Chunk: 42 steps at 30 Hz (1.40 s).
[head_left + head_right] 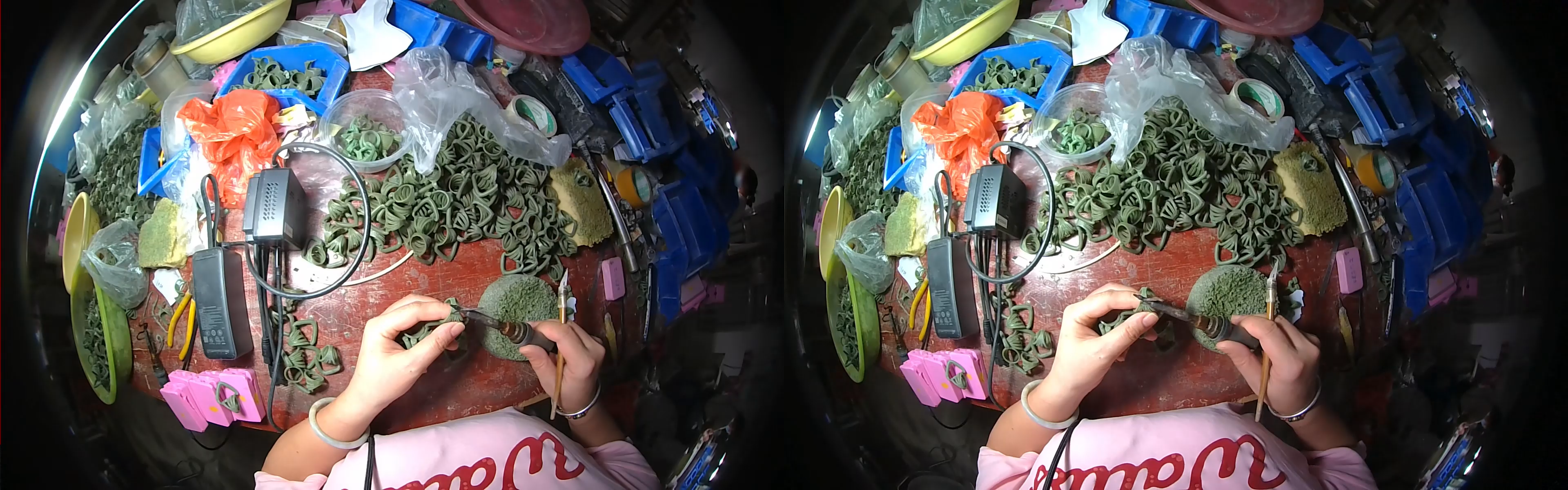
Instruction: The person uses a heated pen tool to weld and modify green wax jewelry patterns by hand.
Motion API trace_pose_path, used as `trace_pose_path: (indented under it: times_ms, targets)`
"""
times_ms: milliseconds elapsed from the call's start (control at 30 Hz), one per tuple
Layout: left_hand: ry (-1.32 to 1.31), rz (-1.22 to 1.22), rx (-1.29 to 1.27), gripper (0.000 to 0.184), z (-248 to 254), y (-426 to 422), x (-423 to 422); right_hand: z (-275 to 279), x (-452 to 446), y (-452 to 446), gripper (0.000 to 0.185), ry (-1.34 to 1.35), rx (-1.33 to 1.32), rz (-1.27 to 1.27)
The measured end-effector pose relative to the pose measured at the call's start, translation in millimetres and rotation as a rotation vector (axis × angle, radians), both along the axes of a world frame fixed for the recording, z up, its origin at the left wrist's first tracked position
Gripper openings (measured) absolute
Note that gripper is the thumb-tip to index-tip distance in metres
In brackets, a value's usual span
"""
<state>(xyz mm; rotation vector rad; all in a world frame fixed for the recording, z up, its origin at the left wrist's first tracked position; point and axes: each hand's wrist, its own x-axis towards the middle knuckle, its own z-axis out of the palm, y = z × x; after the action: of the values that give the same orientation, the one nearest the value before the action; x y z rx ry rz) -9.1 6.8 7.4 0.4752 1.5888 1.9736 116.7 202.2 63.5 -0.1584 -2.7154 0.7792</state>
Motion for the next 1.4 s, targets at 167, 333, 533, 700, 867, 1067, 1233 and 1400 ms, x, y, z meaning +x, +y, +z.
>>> trace_pose_path:
  times_ms: [167,333,533,700,867,1067,1233,1400]
  targets:
    - [0.007,-0.012,-0.007,0.014,0.9,-0.4,-0.6,1.2,-0.6,-0.5,0.029,0.010,-0.008,-0.006]
    - [-0.009,0.005,0.003,0.013,0.0,0.3,0.7,1.3,-1.0,-1.0,0.029,0.009,-0.011,0.000]
    - [-0.020,-0.007,0.000,0.014,2.4,0.4,-0.4,0.0,1.1,0.8,0.030,0.013,-0.025,-0.006]
    - [-0.007,-0.004,-0.023,0.015,2.6,-0.5,-0.3,-3.3,11.2,21.1,0.026,0.115,0.124,-0.336]
    - [-0.061,0.015,0.001,0.014,6.5,2.0,2.9,-11.4,20.8,87.0,0.018,0.144,0.426,-0.600]
    - [-0.162,0.042,-0.086,0.014,7.1,2.3,4.7,-13.9,24.2,87.4,0.014,0.256,0.261,-0.616]
    - [-0.154,0.000,-0.103,0.015,5.0,1.9,1.8,12.5,21.9,36.4,0.026,0.029,0.018,-0.277]
    - [0.002,0.007,-0.088,0.014,-2.5,2.7,0.1,-2.6,7.3,8.6,0.028,0.052,-0.027,-0.031]
